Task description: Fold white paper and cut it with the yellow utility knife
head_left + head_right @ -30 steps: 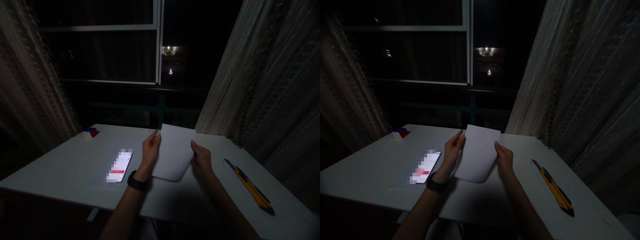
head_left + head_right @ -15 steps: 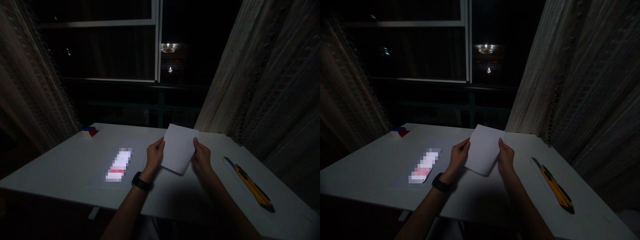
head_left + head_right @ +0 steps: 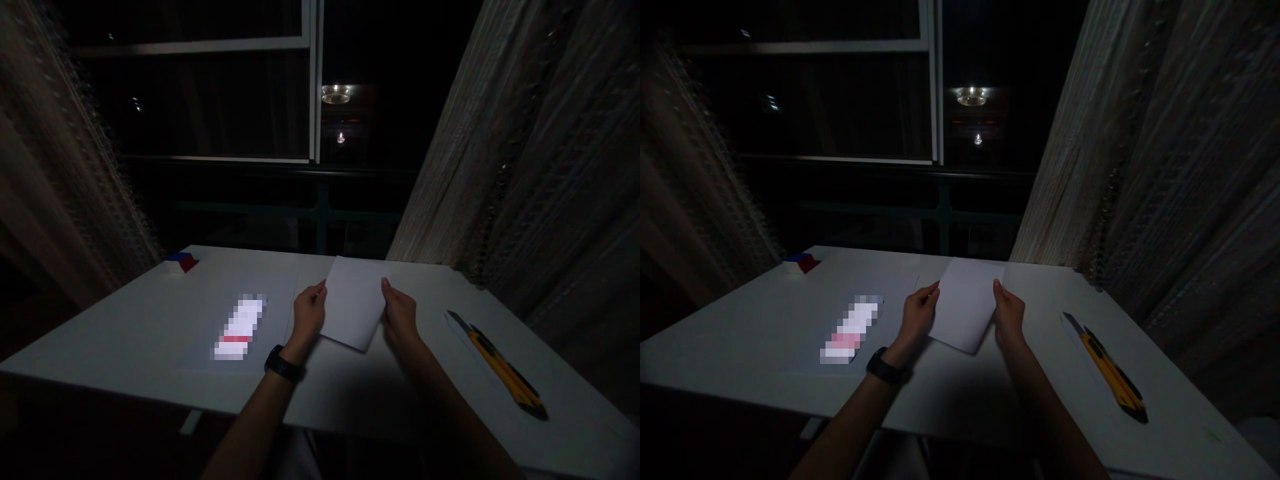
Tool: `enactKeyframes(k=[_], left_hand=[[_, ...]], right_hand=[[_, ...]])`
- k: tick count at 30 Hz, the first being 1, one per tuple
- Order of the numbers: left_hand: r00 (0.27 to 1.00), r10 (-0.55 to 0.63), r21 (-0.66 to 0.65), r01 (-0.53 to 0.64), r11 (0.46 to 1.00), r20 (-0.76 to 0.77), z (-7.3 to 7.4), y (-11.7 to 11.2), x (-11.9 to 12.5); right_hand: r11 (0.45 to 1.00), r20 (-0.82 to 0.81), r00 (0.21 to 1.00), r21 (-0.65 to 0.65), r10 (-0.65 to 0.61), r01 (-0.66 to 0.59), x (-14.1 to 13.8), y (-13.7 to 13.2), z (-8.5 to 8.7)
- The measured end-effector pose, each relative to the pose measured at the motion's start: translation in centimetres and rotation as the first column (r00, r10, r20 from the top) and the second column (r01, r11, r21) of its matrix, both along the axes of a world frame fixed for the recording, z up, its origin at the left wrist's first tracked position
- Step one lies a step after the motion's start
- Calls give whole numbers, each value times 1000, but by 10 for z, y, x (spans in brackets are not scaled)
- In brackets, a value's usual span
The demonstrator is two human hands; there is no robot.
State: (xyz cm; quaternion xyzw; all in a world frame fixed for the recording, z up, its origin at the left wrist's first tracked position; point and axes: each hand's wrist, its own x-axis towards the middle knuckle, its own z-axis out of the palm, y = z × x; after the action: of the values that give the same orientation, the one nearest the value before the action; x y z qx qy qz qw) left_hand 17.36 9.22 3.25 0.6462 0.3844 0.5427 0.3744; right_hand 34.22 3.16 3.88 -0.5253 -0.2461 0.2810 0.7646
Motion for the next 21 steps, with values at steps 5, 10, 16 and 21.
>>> enactKeyframes(k=[5,10,16,21], left_hand=[[999,-1,-21,2,1000,32,-1,-3,-1],[995,32,-86,-24,996,95,1,-4,-4],[989,90,-56,-84,995,119,3,-4,-8],[985,96,-66,-87,994,145,2,-3,-8]], right_hand=[[1000,73,997,-7,8,-8,1,2,-5],[996,20,995,-20,93,-92,-1,-2,-1],[951,-164,942,-54,293,-305,-5,-7,0],[951,-158,951,-122,266,-286,-3,-6,-7]])
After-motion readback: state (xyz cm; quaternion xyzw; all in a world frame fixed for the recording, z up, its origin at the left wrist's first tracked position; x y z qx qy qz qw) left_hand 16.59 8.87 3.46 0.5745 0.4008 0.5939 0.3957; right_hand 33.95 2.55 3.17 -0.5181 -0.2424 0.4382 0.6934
